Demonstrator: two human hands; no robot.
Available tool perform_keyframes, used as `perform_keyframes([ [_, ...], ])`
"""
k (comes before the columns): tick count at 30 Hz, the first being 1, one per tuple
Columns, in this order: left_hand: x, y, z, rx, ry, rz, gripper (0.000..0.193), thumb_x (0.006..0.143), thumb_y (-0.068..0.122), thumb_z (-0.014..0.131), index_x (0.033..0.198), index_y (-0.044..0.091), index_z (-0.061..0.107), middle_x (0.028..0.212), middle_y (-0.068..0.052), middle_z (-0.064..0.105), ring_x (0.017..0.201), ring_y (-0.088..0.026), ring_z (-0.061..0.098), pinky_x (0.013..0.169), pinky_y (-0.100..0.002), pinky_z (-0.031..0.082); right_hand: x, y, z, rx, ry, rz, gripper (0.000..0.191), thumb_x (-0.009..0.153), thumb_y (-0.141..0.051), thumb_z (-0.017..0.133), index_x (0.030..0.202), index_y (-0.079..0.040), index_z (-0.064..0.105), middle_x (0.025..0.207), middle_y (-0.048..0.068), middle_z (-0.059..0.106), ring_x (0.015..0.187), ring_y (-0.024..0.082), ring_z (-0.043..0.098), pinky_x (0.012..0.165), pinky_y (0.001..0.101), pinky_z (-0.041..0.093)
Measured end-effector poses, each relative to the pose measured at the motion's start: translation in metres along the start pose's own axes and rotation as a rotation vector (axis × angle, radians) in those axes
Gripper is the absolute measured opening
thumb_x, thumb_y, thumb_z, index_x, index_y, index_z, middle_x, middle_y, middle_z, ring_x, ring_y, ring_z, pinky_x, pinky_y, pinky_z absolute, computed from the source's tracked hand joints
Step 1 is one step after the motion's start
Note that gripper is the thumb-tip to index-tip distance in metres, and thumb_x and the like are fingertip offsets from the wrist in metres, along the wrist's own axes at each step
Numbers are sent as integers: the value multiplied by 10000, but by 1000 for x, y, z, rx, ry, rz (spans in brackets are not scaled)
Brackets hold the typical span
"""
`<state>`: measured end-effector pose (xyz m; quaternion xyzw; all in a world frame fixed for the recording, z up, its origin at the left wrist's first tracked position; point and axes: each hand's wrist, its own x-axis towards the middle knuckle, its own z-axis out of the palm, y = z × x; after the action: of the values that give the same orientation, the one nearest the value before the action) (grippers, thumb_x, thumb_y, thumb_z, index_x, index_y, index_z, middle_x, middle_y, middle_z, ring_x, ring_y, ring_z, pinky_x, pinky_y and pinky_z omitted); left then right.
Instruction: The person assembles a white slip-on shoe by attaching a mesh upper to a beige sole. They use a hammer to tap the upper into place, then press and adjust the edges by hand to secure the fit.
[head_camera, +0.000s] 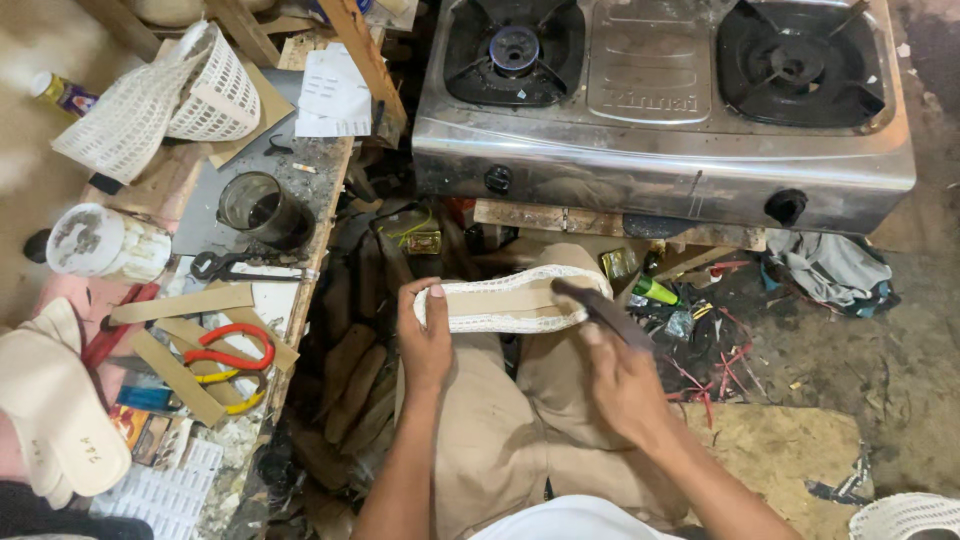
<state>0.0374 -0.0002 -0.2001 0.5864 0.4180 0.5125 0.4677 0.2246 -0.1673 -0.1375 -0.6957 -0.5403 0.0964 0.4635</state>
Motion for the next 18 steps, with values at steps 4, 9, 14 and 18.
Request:
perform_keyframes([
  [4, 4, 8, -3, -11, 19, -10, 251, 1060, 248, 579, 1173, 24, 594, 1044, -62, 638, 980, -125, 593, 895, -280, 493, 6, -7, 5, -6, -160, 456, 317, 1060, -304, 486, 1035, -28, 642, 699, 197, 637, 658, 301, 603, 655, 411, 474],
  [9, 2, 11, -8, 71, 49, 75, 242, 1078, 244, 552, 1155, 23, 613, 1071, -49, 660, 1013, -132, 607, 938, -281, 488, -8, -18, 16, -185, -460, 727, 313, 1054, -371, 534, 1154, -99, 654, 685, 262, 611, 662, 418, 639, 692, 489, 498],
  [14, 12, 10, -12, -281, 130, -302, 243, 1033, 225, 595, 1105, 12, 689, 1034, -64, 672, 955, -153, 597, 867, -305, 482, -50, -44, 21, 18, -601, -71, 360, 926, -293, 757, 1156, -52, 620, 1005, 184, 690, 964, 349, 675, 822, 408, 540],
  [18, -4, 15, -12, -727, 249, -647, 318, 969, 260, 542, 1108, 22, 701, 1070, -135, 738, 974, -291, 688, 858, -435, 545, -52, -46, 23, 297, -551, 346, 737, 882, -239, 782, 1492, -76, 401, 1206, 164, 630, 1099, 294, 644, 935, 372, 541],
])
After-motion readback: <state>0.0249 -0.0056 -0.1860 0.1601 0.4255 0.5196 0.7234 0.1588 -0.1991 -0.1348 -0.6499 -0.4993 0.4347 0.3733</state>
